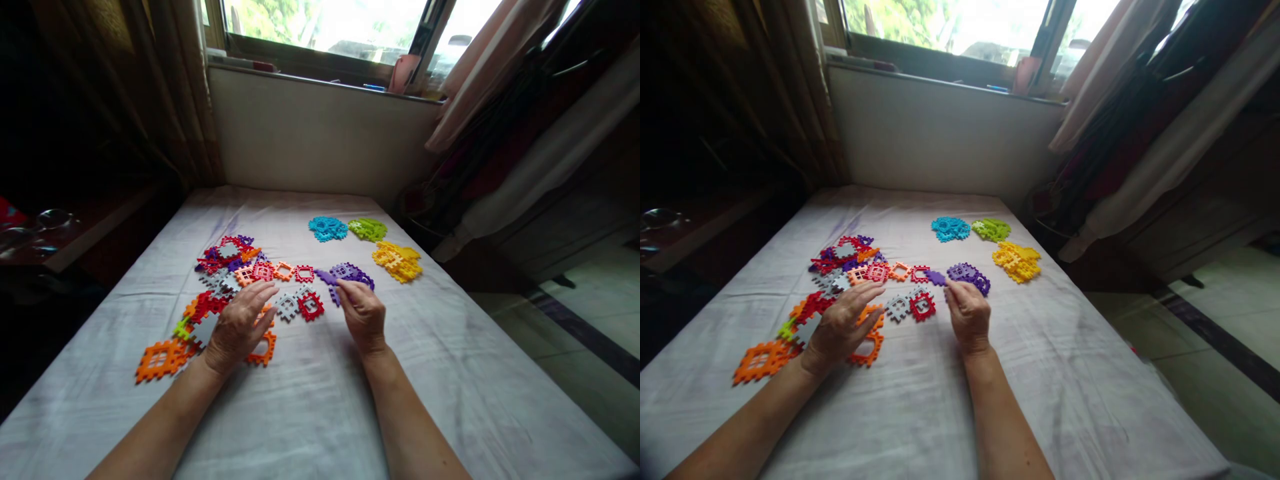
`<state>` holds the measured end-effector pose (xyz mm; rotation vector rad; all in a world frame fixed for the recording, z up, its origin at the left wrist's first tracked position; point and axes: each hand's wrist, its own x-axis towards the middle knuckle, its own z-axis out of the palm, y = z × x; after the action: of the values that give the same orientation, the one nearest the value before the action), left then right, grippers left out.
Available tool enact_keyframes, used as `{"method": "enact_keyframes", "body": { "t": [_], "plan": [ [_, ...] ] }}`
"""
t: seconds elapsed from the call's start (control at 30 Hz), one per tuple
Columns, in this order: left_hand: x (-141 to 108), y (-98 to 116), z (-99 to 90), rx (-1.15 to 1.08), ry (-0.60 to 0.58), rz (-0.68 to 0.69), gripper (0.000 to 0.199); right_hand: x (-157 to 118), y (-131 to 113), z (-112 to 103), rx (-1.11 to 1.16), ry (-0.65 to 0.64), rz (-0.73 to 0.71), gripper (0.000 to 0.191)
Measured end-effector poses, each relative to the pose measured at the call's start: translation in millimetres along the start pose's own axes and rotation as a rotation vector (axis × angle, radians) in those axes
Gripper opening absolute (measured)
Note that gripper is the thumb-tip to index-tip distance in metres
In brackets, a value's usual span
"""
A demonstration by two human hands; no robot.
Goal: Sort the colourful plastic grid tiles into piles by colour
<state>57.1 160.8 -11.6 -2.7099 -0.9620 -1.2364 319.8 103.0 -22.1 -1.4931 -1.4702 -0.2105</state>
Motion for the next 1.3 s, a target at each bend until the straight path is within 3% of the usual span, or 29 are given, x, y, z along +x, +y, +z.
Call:
{"method": "enact_keyframes", "body": {
  "t": [0.1,0.2,0.37,0.63,0.77,0.87,0.97,1.13,1.23,1.3],
  "plan": [
    [-4.4,-10.1,-1.2,0.084,-0.026,-0.073,0.031,6.9,34.5,-10.3,-0.16,0.139,0.125,0.029],
    [-9.8,-18.7,0.3,0.141,-0.087,-0.126,0.032,6.1,53.1,-10.5,-0.251,0.138,0.22,0.028],
    [-15.1,-24.7,3.6,0.19,-0.14,-0.147,0.033,1.0,52.9,-2.8,-0.34,0.075,0.288,0.024],
    [-13.1,-24.0,-1.9,0.218,-0.198,-0.176,0.029,0.6,46.1,-4.2,-0.33,0.069,0.194,0.029],
    [-8.8,-24.2,-10.3,0.151,-0.247,-0.237,0.028,3.3,22.4,5.1,-0.247,0.022,0.04,0.029],
    [-2.1,-33.8,-25.5,0.125,-0.161,-0.343,0.03,13.6,-8.1,21.7,-0.171,-0.114,-0.088,0.028],
    [0.2,-57.5,-48.5,0.216,-0.011,-0.477,0.034,31.5,-41.3,46.7,-0.147,-0.315,-0.105,0.027],
    [-22.0,-112.0,-84.2,0.396,0.052,-0.815,0.04,59.2,-85.4,101.9,-0.135,-0.59,-0.049,0.04],
    [-38.7,-134.1,-90.3,0.421,0.027,-1.022,0.046,64.3,-101.0,128.4,-0.141,-0.712,-0.064,0.055],
    [-44.5,-141.5,-87.7,0.406,0.01,-1.054,0.046,61.3,-107.5,135.2,-0.143,-0.785,-0.103,0.056]
  ]
}}
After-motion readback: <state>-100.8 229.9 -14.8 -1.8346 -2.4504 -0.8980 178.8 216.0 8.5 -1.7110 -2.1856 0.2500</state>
